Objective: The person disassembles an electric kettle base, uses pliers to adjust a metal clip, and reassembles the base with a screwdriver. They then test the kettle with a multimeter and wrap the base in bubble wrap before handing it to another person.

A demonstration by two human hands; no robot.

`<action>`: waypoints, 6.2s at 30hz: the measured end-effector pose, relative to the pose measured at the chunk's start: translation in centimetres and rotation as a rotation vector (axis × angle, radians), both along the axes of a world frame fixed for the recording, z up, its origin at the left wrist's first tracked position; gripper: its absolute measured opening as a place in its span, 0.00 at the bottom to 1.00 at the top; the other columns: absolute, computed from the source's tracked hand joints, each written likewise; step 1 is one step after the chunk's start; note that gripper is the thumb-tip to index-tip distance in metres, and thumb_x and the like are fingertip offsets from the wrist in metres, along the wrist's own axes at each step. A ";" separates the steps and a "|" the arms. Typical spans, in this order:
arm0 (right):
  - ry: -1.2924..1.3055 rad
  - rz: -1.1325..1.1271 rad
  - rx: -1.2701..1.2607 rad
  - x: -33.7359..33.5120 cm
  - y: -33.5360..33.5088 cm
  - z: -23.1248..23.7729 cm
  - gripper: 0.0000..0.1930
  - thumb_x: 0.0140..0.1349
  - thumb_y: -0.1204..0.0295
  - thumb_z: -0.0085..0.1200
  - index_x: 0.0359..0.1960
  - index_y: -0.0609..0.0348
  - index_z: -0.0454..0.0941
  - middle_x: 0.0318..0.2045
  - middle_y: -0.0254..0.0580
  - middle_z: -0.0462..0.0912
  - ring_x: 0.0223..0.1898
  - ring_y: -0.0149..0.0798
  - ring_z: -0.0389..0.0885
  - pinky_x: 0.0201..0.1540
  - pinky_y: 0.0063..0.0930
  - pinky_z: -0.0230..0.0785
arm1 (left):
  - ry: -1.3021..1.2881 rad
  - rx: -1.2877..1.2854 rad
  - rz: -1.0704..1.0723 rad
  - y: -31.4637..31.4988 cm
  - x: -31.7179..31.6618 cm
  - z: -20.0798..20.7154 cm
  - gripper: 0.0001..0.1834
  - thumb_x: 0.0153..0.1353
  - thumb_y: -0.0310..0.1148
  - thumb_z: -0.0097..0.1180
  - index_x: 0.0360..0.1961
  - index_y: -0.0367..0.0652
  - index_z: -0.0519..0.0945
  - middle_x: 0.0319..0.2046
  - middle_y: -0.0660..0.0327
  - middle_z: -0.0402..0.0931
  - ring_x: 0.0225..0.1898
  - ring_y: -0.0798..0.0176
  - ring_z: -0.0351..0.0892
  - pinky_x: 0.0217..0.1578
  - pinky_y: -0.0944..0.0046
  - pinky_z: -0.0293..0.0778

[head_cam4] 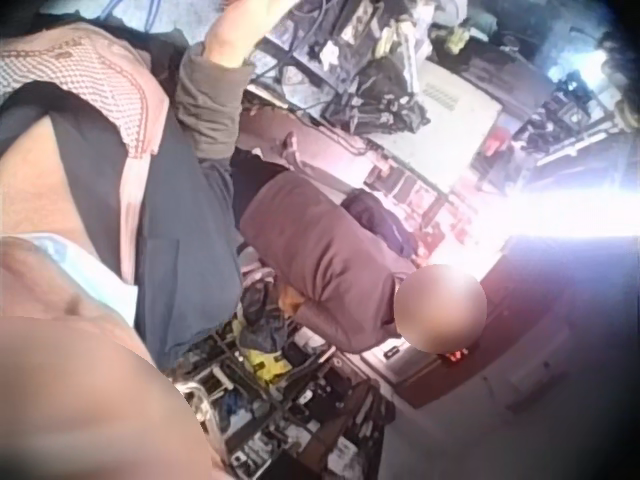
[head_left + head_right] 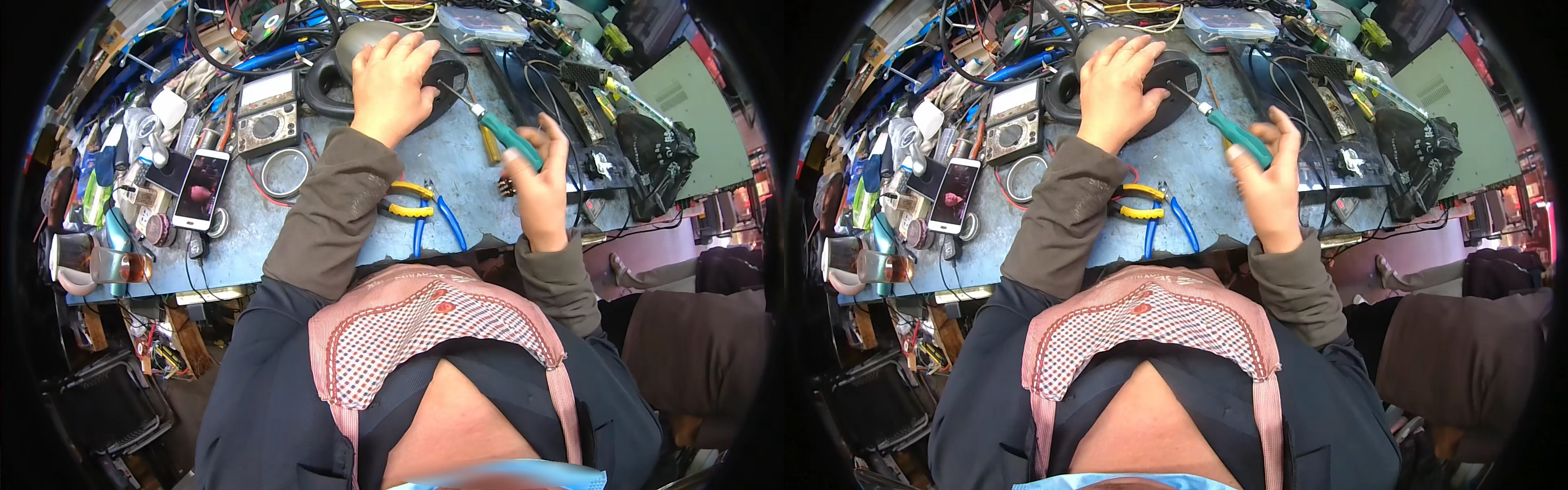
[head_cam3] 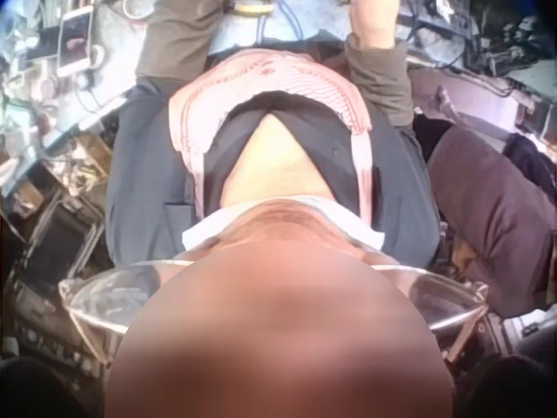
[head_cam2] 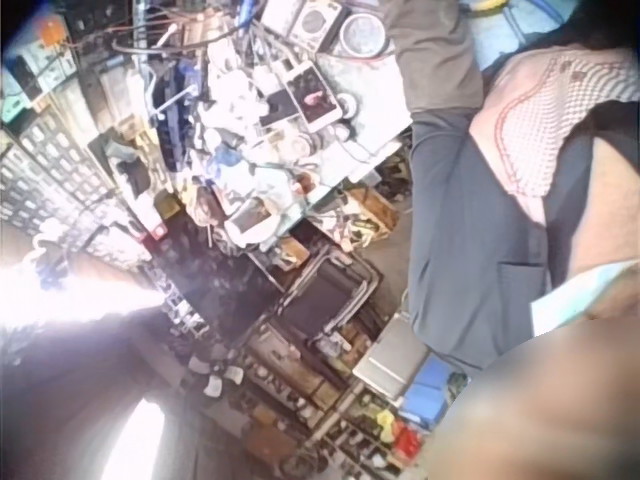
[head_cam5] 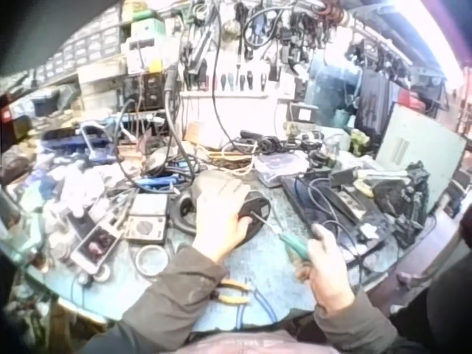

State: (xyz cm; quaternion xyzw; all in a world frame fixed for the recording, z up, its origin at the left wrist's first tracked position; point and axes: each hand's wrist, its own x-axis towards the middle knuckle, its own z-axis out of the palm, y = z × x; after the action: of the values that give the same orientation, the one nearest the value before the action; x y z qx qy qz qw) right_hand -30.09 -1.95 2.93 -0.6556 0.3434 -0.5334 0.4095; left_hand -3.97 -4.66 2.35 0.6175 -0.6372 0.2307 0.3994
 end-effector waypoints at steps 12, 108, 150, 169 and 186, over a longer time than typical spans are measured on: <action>0.028 0.071 0.206 -0.5 -1.5 0.1 0.21 0.78 0.72 0.61 0.69 0.64 0.76 0.41 0.45 0.86 0.30 0.31 0.78 0.35 0.27 0.75 | 0.007 0.017 -0.002 0.1 0.2 0.1 0.41 0.53 0.40 0.82 0.70 0.61 0.82 0.72 0.65 0.80 0.76 0.48 0.73 0.75 0.37 0.64; -0.388 0.318 0.437 -1.5 1.8 -7.0 0.21 0.82 0.70 0.55 0.70 0.67 0.79 0.45 0.41 0.84 0.33 0.24 0.79 0.34 0.23 0.74 | 0.130 0.462 0.204 14.1 8.4 -3.9 0.14 0.65 0.33 0.67 0.48 0.37 0.93 0.45 0.42 0.91 0.48 0.42 0.92 0.52 0.50 0.85; -0.009 0.165 0.228 -1.5 1.0 -6.6 0.19 0.78 0.73 0.62 0.67 0.62 0.83 0.37 0.31 0.85 0.30 0.22 0.77 0.33 0.22 0.70 | 2.193 0.196 -0.659 -0.2 -6.6 -6.3 0.14 0.86 0.36 0.51 0.54 0.34 0.78 0.46 0.48 0.86 0.33 0.64 0.84 0.34 0.65 0.84; 0.280 0.014 -0.244 -0.2 0.7 -6.0 0.19 0.72 0.71 0.67 0.63 0.63 0.86 0.46 0.55 0.88 0.47 0.56 0.89 0.52 0.43 0.80 | 2.143 0.266 -0.612 0.0 -6.7 -5.3 0.11 0.84 0.33 0.52 0.57 0.38 0.80 0.49 0.55 0.85 0.29 0.71 0.72 0.31 0.69 0.71; 0.094 -0.039 -0.119 -0.2 -0.8 -7.3 0.20 0.66 0.78 0.66 0.60 0.62 0.84 0.50 0.48 0.86 0.51 0.46 0.86 0.57 0.39 0.78 | 0.195 -0.237 0.247 3.1 -3.3 0.3 0.47 0.49 0.37 0.79 0.72 0.43 0.74 0.70 0.45 0.70 0.69 0.40 0.70 0.70 0.40 0.67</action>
State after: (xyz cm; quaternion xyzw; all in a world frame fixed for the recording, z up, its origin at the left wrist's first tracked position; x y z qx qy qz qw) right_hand -30.28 -2.78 -4.39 -0.6964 0.3424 -0.5294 0.3427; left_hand -7.28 -1.59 2.70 0.6592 -0.4833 0.2904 0.4976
